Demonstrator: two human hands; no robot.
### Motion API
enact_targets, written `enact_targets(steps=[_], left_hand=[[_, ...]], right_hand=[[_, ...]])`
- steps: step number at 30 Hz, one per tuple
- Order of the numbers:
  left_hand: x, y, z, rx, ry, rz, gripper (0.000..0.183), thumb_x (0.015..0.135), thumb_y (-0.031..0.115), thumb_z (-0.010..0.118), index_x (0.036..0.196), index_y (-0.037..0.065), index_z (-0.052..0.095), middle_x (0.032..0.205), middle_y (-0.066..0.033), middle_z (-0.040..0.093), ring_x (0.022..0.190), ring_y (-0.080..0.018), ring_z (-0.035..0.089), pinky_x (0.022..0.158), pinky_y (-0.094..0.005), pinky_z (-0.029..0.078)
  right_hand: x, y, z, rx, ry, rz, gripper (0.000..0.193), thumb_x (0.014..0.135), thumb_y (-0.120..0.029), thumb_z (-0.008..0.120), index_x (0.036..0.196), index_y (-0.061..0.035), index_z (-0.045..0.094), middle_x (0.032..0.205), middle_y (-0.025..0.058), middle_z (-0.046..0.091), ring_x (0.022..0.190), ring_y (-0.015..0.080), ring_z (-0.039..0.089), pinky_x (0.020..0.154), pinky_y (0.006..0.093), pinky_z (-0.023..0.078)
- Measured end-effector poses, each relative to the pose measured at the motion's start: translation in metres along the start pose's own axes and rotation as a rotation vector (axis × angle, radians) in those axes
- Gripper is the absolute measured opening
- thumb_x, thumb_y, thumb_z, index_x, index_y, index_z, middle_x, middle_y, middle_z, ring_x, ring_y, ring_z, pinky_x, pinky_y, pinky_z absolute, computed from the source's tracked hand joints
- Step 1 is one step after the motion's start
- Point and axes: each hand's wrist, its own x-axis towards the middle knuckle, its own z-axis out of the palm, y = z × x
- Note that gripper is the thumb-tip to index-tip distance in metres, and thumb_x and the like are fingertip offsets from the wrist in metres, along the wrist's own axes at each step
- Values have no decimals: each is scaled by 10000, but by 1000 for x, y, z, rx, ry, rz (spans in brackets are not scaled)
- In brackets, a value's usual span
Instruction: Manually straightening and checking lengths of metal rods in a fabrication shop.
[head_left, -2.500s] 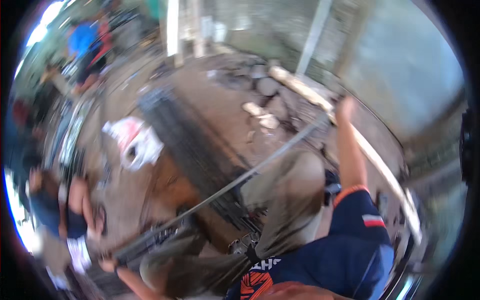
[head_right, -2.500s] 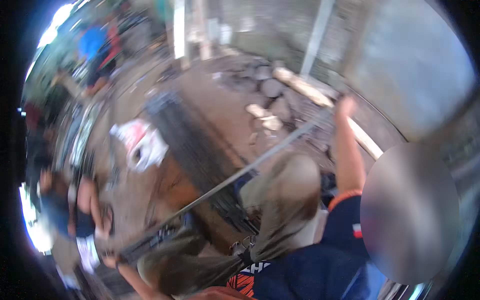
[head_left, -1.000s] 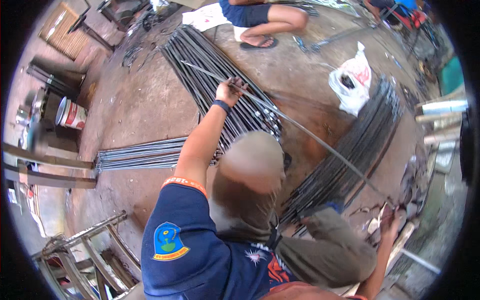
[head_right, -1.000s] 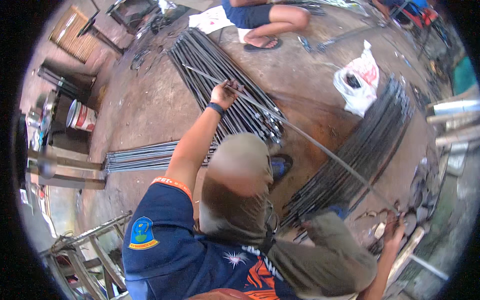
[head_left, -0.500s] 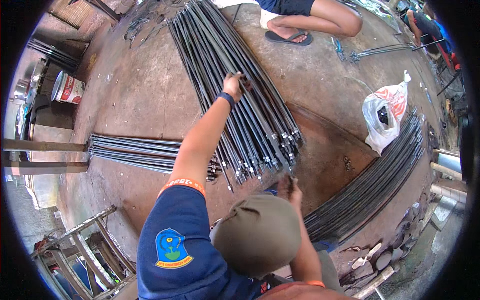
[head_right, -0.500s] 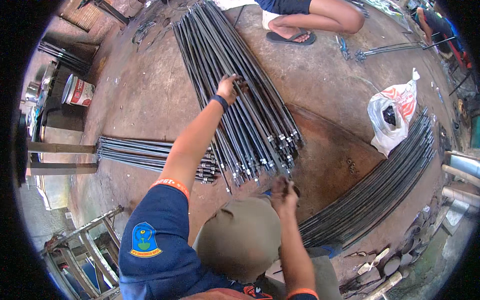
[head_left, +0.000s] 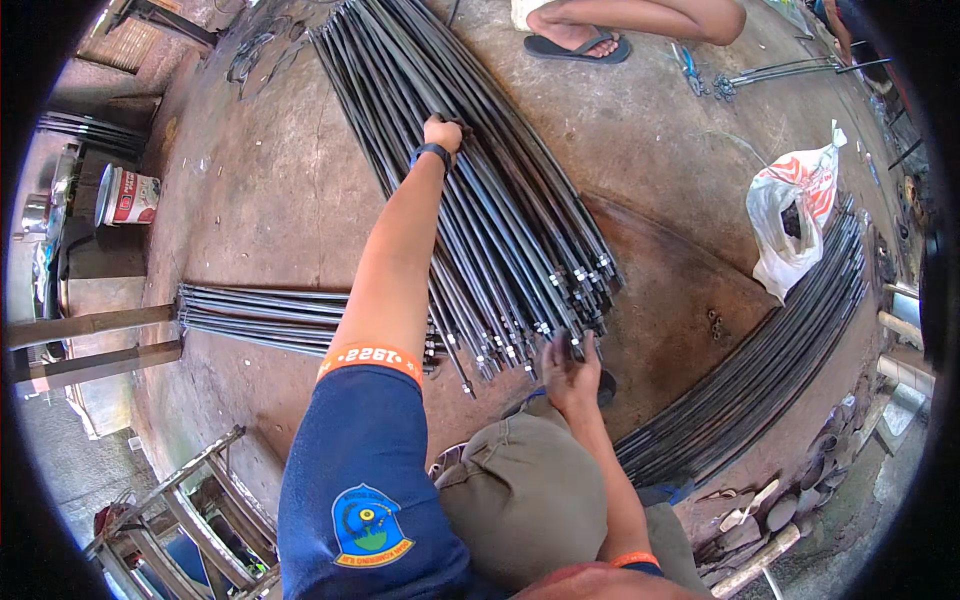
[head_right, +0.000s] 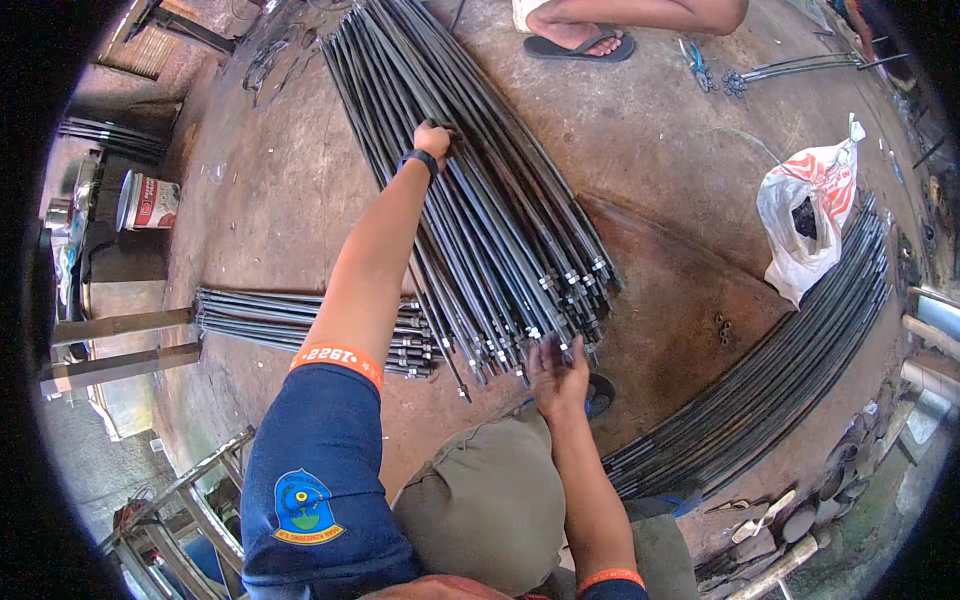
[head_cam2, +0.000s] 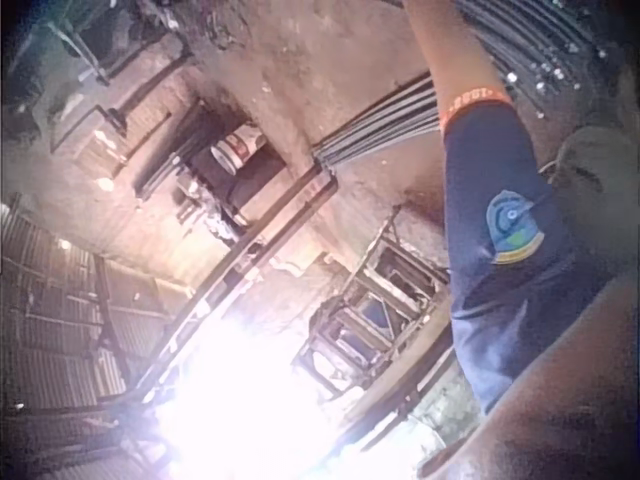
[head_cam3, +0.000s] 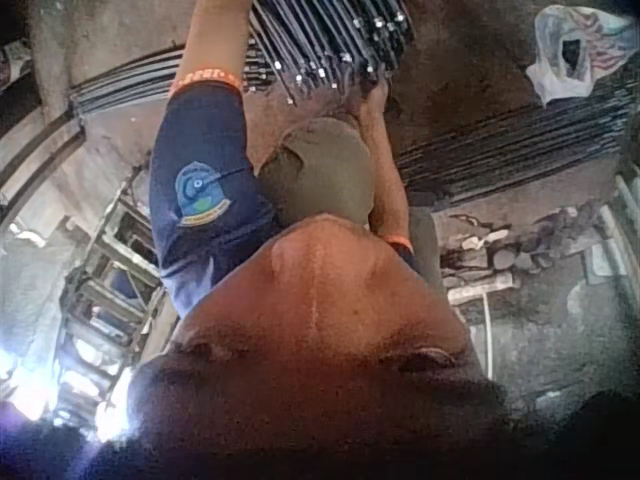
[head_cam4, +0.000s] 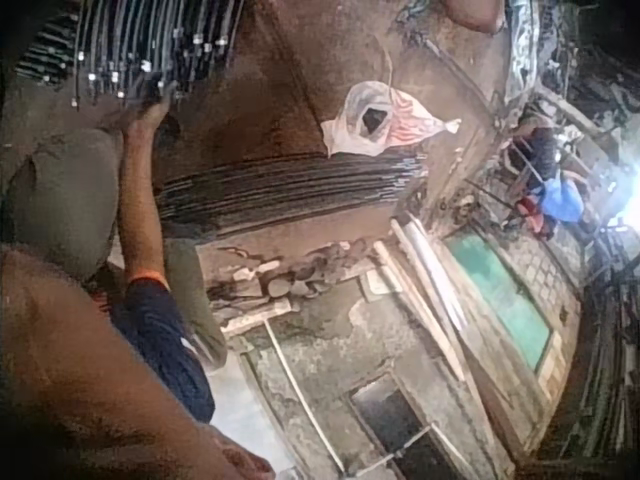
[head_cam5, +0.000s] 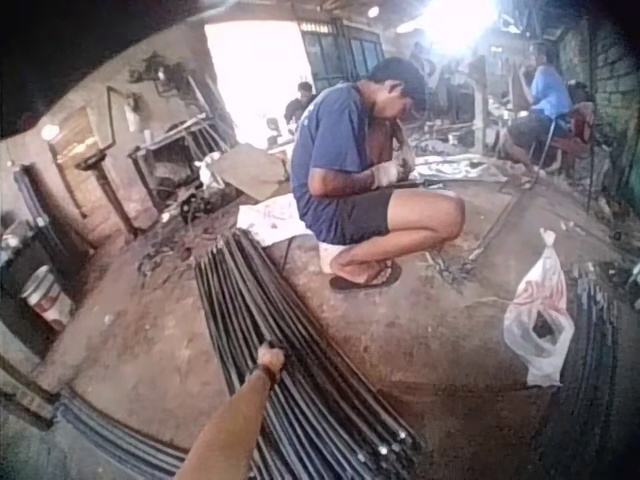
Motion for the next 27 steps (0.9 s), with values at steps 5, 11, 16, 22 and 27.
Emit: enact_targets(steps=[5, 11, 16, 22, 27], left_hand=[[39, -19, -34, 355, 197, 256, 318, 725, 18, 499, 1028, -53, 563, 970, -220, 620, 918, -351, 606, 779, -382, 482], [31, -24, -15, 617, 220, 185, 381, 700, 109, 547, 1054, -29, 566, 1052, -251, 593, 1043, -362, 555, 880, -378, 443], [39, 25, -68, 1332, 308, 334, 461, 691, 264, 648, 1047, -22, 584, 1033, -235, 607, 1015, -346, 575, 880, -382, 456], [-26, 2, -25, 1299, 139, 658, 391, 765, 327, 622, 1022, 33, 604, 968, -236, 616, 962, -372, 571, 832, -422, 469], [-64, -40, -29, 1217, 116, 938, 264, 817, 250, 551, 988, 61, 617, 1074, -230, 556, 976, -396, 530, 854, -439, 444]], right_hand=[[-12, 2, -9, -832, 10, -424, 215, 889, -308, 557, 917, -99, 512, 668, 37, 532, 535, 139, 496, 513, 310, 441], [-4, 4, -17, -1035, 71, -497, 242, 929, -332, 480, 949, -94, 440, 628, 29, 475, 469, 128, 448, 446, 294, 419], [-12, 28, 18, -1094, 89, -439, 313, 893, -391, 530, 937, -107, 406, 615, 14, 435, 453, 104, 409, 390, 266, 379], [1, 9, 19, -1116, 14, -489, 218, 884, -175, 557, 1003, -58, 417, 656, 37, 481, 475, 102, 433, 431, 268, 385], [2, -14, 3, -1610, -22, -869, 267, 786, -185, 655, 918, 5, 522, 673, 133, 573, 555, 237, 560, 508, 338, 438]])
